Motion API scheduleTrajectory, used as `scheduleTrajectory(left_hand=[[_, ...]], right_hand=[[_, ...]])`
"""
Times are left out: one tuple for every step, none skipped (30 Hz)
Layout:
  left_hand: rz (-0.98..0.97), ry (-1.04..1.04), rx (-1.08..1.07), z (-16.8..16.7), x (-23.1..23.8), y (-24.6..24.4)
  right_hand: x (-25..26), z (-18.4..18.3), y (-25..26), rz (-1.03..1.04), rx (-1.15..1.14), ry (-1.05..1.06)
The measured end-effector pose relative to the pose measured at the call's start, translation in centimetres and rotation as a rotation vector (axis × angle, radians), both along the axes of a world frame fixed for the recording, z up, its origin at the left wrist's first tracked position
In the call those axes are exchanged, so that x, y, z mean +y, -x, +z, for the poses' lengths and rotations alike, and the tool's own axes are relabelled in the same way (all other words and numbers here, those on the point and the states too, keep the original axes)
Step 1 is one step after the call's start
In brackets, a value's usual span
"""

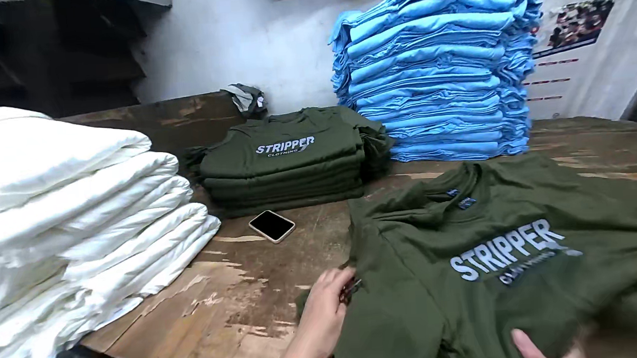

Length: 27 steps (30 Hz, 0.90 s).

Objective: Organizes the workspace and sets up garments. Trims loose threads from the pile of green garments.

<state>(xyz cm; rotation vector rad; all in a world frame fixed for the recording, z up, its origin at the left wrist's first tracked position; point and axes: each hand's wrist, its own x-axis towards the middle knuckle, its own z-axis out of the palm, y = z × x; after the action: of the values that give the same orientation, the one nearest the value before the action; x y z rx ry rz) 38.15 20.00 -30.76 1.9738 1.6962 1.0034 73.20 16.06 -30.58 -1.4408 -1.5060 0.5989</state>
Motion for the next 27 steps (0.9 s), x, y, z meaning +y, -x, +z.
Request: scheduleTrajectory(left_hand=[[0.043, -0.029, 0.053, 0.1, -1.0, -0.8], [0.082, -0.043, 0.080, 0.3, -2.4, -1.7], [0.114, -0.041, 0.088, 0.5, -3.8, -2.7], [0.143, -0.026, 0.084, 0.7, -4.9, -3.7], [0.169, -0.002, 0.078, 0.8, -5.8, -4.8], [0.186, 0.032, 0.067, 1.0, -6.6, -6.1], [0.200, 0.046, 0.061, 1.1, -7.4, -7.5], [0.216, 0.036, 0.068, 1.1, -8.0, -8.9], [0.237, 0.002, 0.094, 0.9, -8.6, -10.2], [0.257, -0.030, 0.136, 0.6, -8.9, -11.0], [0.273, -0.042, 0.178, 0.4, -9.0, -11.3], [0.288, -0.044, 0.218, 0.4, -9.2, -11.1], [0.306, -0.074, 0.246, 0.5, -9.4, -10.4], [0.322, -0.147, 0.253, 0.7, -9.6, -9.7], [0.322, -0.260, 0.242, 1.0, -9.8, -9.0], [0.298, -0.377, 0.208, 1.2, -10.1, -8.5], [0.235, -0.463, 0.163, 1.7, -10.6, -8.4], [0.136, -0.523, 0.105, 2.2, -11.0, -8.6], [0.009, -0.543, 0.037, 2.6, -11.1, -9.1], [-0.094, -0.545, -0.007, 2.7, -11.0, -9.9], [-0.159, -0.546, -0.006, 2.6, -10.7, -10.6], [-0.201, -0.560, 0.016, 2.3, -10.1, -11.2], [-0.233, -0.583, 0.025, 1.8, -9.4, -11.6], [-0.257, -0.610, 0.011, 1.5, -8.8, -11.8], [-0.273, -0.628, -0.030, 1.6, -8.6, -11.7], [-0.287, -0.634, -0.079, 2.1, -8.6, -11.4], [-0.302, -0.633, -0.111, 2.9, -8.8, -10.9]], right_hand=[[1.3, 0.4, -0.3, 0.024, -0.056, 0.015], [2.7, 0.7, -1.1, 0.061, -0.102, 0.047], [4.0, 1.5, -2.1, 0.105, -0.126, 0.103], [5.5, 2.4, -3.2, 0.158, -0.132, 0.161], [7.1, 3.4, -4.2, 0.204, -0.135, 0.215], [8.7, 4.1, -5.1, 0.219, -0.145, 0.242], [10.1, 4.9, -5.6, 0.211, -0.177, 0.251], [11.2, 5.8, -5.8, 0.190, -0.220, 0.263], [12.1, 6.6, -5.6, 0.162, -0.257, 0.268], [13.1, 7.0, -5.4, 0.130, -0.305, 0.271], [13.6, 7.2, -5.2, 0.100, -0.362, 0.279], [13.4, 7.3, -4.7, 0.065, -0.421, 0.288], [12.2, 7.4, -4.0, 0.025, -0.463, 0.272], [10.3, 7.7, -3.2, -0.002, -0.454, 0.197], [8.2, 7.5, -2.8, -0.019, -0.405, 0.046], [6.1, 6.9, -2.6, -0.040, -0.349, -0.164], [4.3, 6.2, -2.5, -0.062, -0.294, -0.374], [2.7, 5.4, -2.4, -0.059, -0.217, -0.556], [1.3, 4.7, -2.2, -0.025, -0.138, -0.678], [-0.1, 4.1, -2.0, 0.022, -0.079, -0.719], [-1.4, 3.5, -1.6, 0.069, -0.036, -0.707], [-2.3, 2.8, -1.0, 0.100, -0.007, -0.680], [-2.8, 2.1, -0.4, 0.107, 0.007, -0.658], [-2.9, 1.4, 0.2, 0.100, 0.009, -0.647], [-2.7, 0.9, 0.8, 0.086, 0.012, -0.643], [-2.3, 0.7, 1.3, 0.077, 0.027, -0.635], [-1.8, 0.6, 1.4, 0.076, 0.054, -0.642]])
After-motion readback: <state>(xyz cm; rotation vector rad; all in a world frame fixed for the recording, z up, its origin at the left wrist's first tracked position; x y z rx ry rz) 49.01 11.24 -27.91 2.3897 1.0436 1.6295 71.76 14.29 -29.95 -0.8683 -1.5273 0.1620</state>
